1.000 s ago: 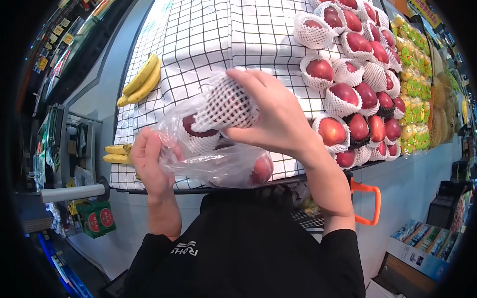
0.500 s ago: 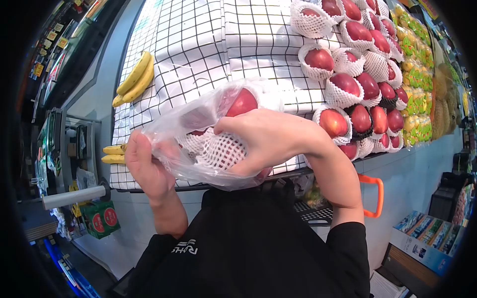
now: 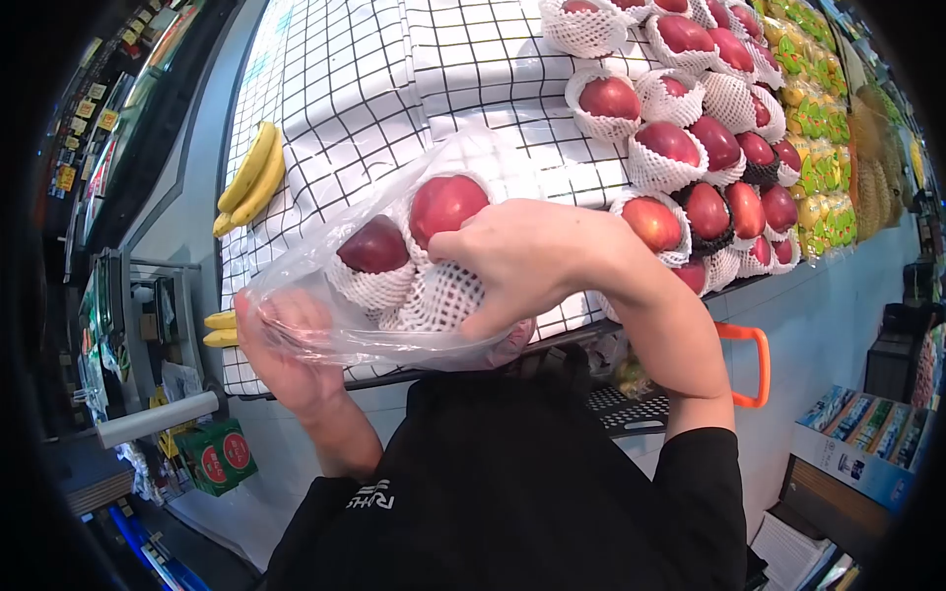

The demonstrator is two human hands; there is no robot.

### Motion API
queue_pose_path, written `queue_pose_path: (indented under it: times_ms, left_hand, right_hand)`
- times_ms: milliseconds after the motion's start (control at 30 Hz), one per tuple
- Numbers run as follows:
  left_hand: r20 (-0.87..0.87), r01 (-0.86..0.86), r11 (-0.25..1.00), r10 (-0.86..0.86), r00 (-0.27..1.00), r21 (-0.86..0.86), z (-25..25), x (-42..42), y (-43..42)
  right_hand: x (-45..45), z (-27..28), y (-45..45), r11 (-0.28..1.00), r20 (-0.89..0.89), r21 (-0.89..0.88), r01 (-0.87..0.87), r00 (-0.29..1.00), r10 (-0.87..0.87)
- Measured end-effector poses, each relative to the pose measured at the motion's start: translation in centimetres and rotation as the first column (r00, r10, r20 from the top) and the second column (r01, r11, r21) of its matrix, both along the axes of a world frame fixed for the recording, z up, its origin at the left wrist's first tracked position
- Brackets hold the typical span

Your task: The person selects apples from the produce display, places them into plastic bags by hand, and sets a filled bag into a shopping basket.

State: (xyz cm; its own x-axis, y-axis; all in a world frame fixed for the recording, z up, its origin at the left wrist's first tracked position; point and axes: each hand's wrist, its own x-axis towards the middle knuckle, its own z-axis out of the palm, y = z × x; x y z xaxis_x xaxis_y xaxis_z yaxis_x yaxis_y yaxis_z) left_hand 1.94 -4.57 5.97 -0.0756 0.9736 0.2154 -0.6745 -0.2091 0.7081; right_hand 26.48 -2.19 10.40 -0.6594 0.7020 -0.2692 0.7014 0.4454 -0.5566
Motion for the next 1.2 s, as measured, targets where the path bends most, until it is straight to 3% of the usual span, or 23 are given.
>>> queue_pose_path:
  times_ms: [67, 167, 300, 367, 500, 533, 600, 633, 667, 767, 800, 867, 900, 933, 1000, 1033, 1067, 1100, 1200]
  left_hand:
    - [-0.24, 0.051, 0.999, -0.049, 0.97, 0.005, 0.4, 0.1, -0.3]
    - [-0.298, 0.079, 0.997, -0.076, 0.951, -0.002, 0.5, 0.2, -0.4]
    - [-0.288, 0.112, 0.994, -0.108, 0.951, -0.004, 0.5, 0.6, -0.5]
    - [-0.182, -0.107, 0.992, 0.095, 0.979, -0.062, 0.4, 1.5, -0.7]
    - [-0.141, -0.042, 0.998, 0.035, 0.989, -0.044, -0.1, 1.0, -0.9]
    - [-0.134, -0.128, 0.987, 0.114, 0.984, -0.1, 0.3, 1.5, -0.9]
    - [-0.121, -0.192, 0.968, 0.174, 0.977, -0.159, 0.2, 1.2, -0.7]
    - [-0.043, -0.072, 0.986, 0.066, 0.997, -0.152, -0.5, -0.2, -0.2]
    - [0.034, 0.041, 0.99, -0.036, 0.999, -0.138, -1.1, -0.9, 0.0]
    - [0.072, 0.024, 0.989, -0.014, 0.997, -0.147, -0.8, -0.5, 0.3]
    - [0.053, 0.037, 0.992, -0.031, 0.998, -0.12, -0.8, -0.5, 0.4]
    - [0.044, 0.001, 0.99, 0.006, 0.999, -0.143, -0.4, -0.1, 0.3]
    - [0.037, -0.031, 0.985, 0.037, 0.999, -0.167, -0.2, 0.2, 0.2]
    - [0.035, -0.029, 0.985, 0.035, 0.999, -0.168, -0.2, 0.2, 0.2]
    - [0.04, 0.002, 0.988, 0.005, 0.999, -0.156, -0.1, 0.3, 0.3]
    - [0.038, 0.006, 0.988, 0.0, 0.999, -0.154, -0.2, 0.2, 0.3]
    - [0.031, 0.022, 0.991, -0.018, 0.999, -0.135, -0.4, 0.1, 0.4]
    - [0.023, 0.039, 0.993, -0.037, 0.999, -0.115, -0.5, 0.0, 0.4]
    - [0.045, 0.061, 0.994, -0.057, 0.997, -0.091, -0.4, 0.0, 0.4]
  right_hand:
    - [0.5, -0.1, 0.7, 0.999, 0.036, -0.052, -0.009, 0.999, 0.011]
    - [1.0, -0.5, 1.3, 0.993, 0.113, -0.116, -0.011, 0.993, 0.025]
    - [-0.1, 0.4, 1.2, 0.997, 0.214, -0.065, -0.039, 0.975, 0.052]
    - [-1.5, 0.8, 0.9, 0.985, 0.403, -0.07, -0.16, 0.899, 0.174]
    - [-2.7, -0.3, 0.5, 0.942, 0.494, -0.011, -0.334, 0.817, 0.296]
    - [-2.3, -0.3, 0.5, 0.947, 0.499, -0.007, -0.32, 0.82, 0.28]
    - [-1.3, -0.2, 0.4, 0.972, 0.372, 0.12, -0.201, 0.917, 0.144]
    - [-0.5, -0.6, 0.4, 0.974, 0.273, 0.185, -0.129, 0.959, 0.076]
    - [0.2, -0.4, 0.1, 0.975, 0.282, 0.183, -0.127, 0.957, 0.072]
    - [1.6, -1.2, -0.5, 0.953, -0.115, 0.063, 0.296, 0.951, -0.288]
    - [1.8, -2.5, -1.2, 0.859, -0.31, 0.219, 0.464, 0.867, -0.389]
    - [1.8, -6.2, -1.1, 0.497, -0.715, 0.362, 0.789, 0.577, -0.395]
    - [1.9, -6.8, -1.3, 0.498, -0.715, 0.361, 0.789, 0.577, -0.395]
    - [2.1, -7.3, -1.6, 0.354, -0.717, 0.358, 0.864, 0.498, -0.488]
    - [3.1, -7.8, -2.1, 0.191, -0.721, 0.353, 0.916, 0.396, -0.568]
    - [3.8, -7.9, -2.5, 0.402, -0.537, 0.042, 0.915, 0.359, -0.763]
    - [4.2, -8.0, -2.7, 0.474, -0.295, -0.317, 0.822, 0.389, -0.873]
    - [3.8, -7.6, -2.8, 0.463, -0.329, -0.517, 0.719, 0.333, -0.884]
    - [4.3, -8.1, -2.1, 0.556, -0.466, -0.567, 0.608, 0.319, -0.825]
